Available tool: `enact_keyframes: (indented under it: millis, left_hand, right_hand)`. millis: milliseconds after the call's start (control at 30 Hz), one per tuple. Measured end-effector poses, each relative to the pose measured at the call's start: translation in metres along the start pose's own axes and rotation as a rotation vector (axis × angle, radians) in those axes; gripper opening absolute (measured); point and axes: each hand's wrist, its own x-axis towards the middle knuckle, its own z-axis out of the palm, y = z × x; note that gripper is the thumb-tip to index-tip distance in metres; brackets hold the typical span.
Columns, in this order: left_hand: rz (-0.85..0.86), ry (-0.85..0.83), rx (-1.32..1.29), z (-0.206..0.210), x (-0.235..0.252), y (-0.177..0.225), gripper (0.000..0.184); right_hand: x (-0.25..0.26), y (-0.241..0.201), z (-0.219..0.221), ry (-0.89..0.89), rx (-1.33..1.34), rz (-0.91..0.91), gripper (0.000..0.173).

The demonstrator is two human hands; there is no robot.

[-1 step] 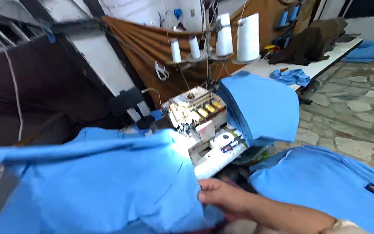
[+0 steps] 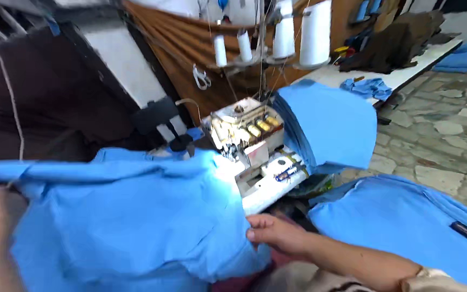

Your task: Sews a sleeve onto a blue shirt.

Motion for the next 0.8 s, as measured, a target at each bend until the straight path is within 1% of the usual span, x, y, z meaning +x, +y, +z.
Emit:
enact_keyframes:
  millis: [33,67,100,133,167,200,233,300,333,367,400,433,500,533,567,600,667,733,800]
  left_hand:
    - [-0.085,-0.158,0.093,0.014,-0.016,-0.014,0.067]
    - [-0.149,-0.278,0.173,0.030,-0.034,-0.031,0.072]
    - [-0.222,-0.397,0.264,0.045,-0.051,-0.049,0.072]
    - [-0.266,-0.493,0.347,0.058,-0.065,-0.072,0.067]
    - [-0.278,-0.541,0.384,0.067,-0.076,-0.095,0.062]
    - [-0.260,-0.506,0.374,0.070,-0.084,-0.110,0.057]
    - [-0.228,-0.429,0.334,0.070,-0.090,-0.112,0.054]
    - [-0.141,-0.293,0.223,0.064,-0.097,-0.092,0.049]
    - [-0.069,-0.256,0.180,0.061,-0.104,-0.074,0.046]
    - [0.046,-0.252,0.132,0.059,-0.116,-0.054,0.043]
    - [0.199,-0.298,0.081,0.057,-0.132,-0.033,0.041]
    - [0.374,-0.394,0.046,0.059,-0.152,-0.017,0.039]
    - [0.705,-0.612,0.065,0.074,-0.193,-0.003,0.036]
    - [0.829,-0.701,0.098,0.085,-0.209,-0.007,0.032]
    - [0.889,-0.762,0.125,0.092,-0.220,-0.017,0.026]
    - [0.894,-0.802,0.133,0.095,-0.223,-0.027,0.021]
    - [0.824,-0.834,0.115,0.090,-0.214,-0.036,0.023]
    - [0.722,-0.876,0.081,0.079,-0.201,-0.029,0.025]
    - [0.607,-0.892,0.051,0.072,-0.194,-0.023,0.025]
  right_hand:
    - [-0.006,0.008,-0.005,0.053,-0.063,0.111,0.013]
    - [-0.014,0.017,-0.011,0.097,-0.102,0.215,0.013]
    - [-0.024,0.026,-0.016,0.134,-0.130,0.295,0.013]
    - [-0.031,0.033,-0.020,0.159,-0.165,0.344,0.014]
    - [-0.037,0.038,-0.024,0.174,-0.215,0.359,0.016]
    - [-0.041,0.040,-0.027,0.182,-0.271,0.354,0.017]
    - [-0.043,0.041,-0.029,0.192,-0.318,0.342,0.017]
    - [-0.044,0.040,-0.033,0.207,-0.377,0.329,0.017]
    - [-0.044,0.039,-0.035,0.210,-0.399,0.332,0.017]
    - [-0.043,0.039,-0.038,0.215,-0.411,0.335,0.017]
    - [-0.043,0.039,-0.041,0.219,-0.418,0.340,0.018]
    - [-0.043,0.039,-0.044,0.225,-0.422,0.349,0.018]
    - [-0.043,0.039,-0.052,0.257,-0.428,0.361,0.018]
    - [-0.044,0.042,-0.058,0.270,-0.437,0.376,0.019]
    - [-0.045,0.046,-0.063,0.275,-0.450,0.402,0.019]
    - [-0.045,0.051,-0.069,0.266,-0.469,0.435,0.021]
    - [-0.038,0.057,-0.080,0.199,-0.557,0.474,0.024]
    - [-0.024,0.049,-0.087,0.106,-0.714,0.448,0.027]
    - [-0.006,0.033,-0.092,0.056,-0.818,0.395,0.029]
